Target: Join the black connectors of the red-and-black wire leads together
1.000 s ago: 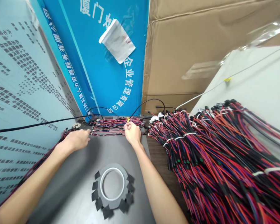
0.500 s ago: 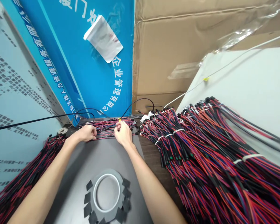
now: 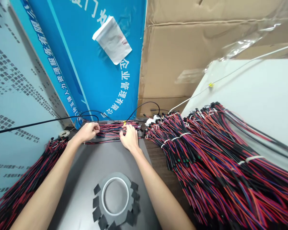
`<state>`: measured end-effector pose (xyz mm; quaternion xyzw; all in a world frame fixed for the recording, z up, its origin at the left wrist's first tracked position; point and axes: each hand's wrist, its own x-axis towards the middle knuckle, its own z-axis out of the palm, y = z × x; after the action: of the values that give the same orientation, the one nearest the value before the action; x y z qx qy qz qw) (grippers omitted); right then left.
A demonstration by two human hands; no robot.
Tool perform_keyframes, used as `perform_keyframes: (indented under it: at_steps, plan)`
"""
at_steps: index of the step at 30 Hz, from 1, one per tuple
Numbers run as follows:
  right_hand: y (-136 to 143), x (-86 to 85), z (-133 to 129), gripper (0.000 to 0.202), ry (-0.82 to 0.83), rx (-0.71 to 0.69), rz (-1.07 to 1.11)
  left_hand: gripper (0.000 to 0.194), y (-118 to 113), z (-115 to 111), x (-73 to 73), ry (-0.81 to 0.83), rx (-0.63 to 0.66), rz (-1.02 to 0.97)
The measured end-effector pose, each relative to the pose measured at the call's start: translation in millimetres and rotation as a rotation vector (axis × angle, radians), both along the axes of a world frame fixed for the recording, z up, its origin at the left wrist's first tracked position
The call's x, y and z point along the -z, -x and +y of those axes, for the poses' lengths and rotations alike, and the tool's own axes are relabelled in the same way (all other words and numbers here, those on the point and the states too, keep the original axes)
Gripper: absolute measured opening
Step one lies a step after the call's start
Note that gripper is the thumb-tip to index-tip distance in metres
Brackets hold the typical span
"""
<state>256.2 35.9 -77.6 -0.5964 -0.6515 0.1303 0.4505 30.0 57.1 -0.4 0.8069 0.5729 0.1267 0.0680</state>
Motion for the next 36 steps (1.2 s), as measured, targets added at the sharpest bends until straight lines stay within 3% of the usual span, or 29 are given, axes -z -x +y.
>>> perform_keyframes:
  at_steps: [4,11,15,19,24,29,33,36]
  plan:
    - [1,-4.8,-5,0.021,-0.033,-0.080,-0.020,0.010,2,-2,-15.3,-0.094,0.001,-0.050]
    - [2,-10.8,-12,0.029,-0.061,-0.202,-0.197,0.012,1,-12,-34.6,-0.104,0.061,-0.181]
    - [2,-10.0,-10,0.038,-0.054,-0.135,-0.251,0.015,-2,-16,-39.9,-0.130,0.040,-0.225]
    - [1,-11.5,-9,0.038,-0.014,-0.047,-0.192,0.021,-8,-20,-39.7,-0.027,0.053,-0.206]
    - [-11,-36.6,-13,0.037,0.031,-0.001,-0.129,0.035,-12,-26,-41.9,0.115,0.094,-0.147]
    - [-34,-79.7,-16,0.036,0.122,-0.276,-0.191,0.032,-9,-30,-48.4,0.374,0.176,-0.076]
    - [-48,-99.8,-24,0.036,0.558,-0.593,-0.230,0.025,-6,-33,-52.9,0.602,0.269,-0.048]
    - [-52,-103.3,-30,0.041,0.785,-0.768,-0.215,0.025,-7,-35,-53.9,0.653,0.292,-0.014]
